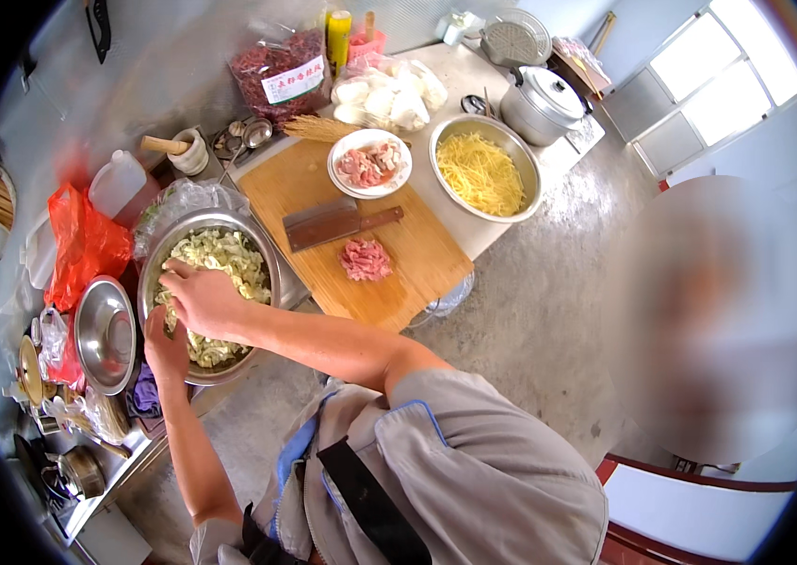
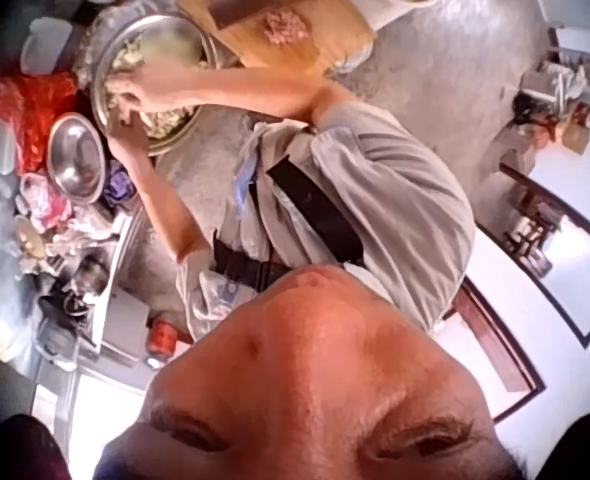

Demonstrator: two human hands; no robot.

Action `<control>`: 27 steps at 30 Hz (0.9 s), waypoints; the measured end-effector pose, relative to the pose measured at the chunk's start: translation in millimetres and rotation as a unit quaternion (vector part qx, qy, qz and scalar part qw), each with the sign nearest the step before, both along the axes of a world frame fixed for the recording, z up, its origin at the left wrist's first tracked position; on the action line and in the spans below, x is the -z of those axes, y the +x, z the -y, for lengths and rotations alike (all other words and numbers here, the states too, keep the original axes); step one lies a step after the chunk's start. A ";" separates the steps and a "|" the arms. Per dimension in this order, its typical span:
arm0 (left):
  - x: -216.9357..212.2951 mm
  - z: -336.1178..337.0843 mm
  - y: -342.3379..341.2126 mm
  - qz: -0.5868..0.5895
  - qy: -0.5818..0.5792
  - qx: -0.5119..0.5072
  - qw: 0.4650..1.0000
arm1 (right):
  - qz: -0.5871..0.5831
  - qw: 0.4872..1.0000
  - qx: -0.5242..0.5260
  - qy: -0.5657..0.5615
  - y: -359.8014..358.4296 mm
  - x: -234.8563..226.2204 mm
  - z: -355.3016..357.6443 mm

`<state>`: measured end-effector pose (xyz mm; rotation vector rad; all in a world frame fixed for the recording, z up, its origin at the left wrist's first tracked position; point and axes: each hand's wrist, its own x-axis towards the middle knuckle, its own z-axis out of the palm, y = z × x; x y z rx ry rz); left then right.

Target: The person moves around a kitchen, handling a kettle and a pan before placing them on the floor. They then walk to a counter and begin preparing food by mixing chopped cabbage in a bowl and slicing a block of tofu into strips on a wooden cutting board.

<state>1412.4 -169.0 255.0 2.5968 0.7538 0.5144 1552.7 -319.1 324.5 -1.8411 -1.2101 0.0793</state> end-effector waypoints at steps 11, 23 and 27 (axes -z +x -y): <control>-26.7 7.0 -6.7 0.037 -0.037 0.019 0.998 | -0.075 0.997 0.022 -0.029 -18.8 30.9 11.8; -12.0 92.7 -56.0 0.055 -0.015 -0.055 0.997 | -0.040 0.971 -0.064 -0.226 -9.6 75.9 30.7; -1.0 137.8 -101.0 -0.015 0.010 -0.069 0.997 | -0.089 0.978 -0.117 -0.150 -34.1 50.5 84.7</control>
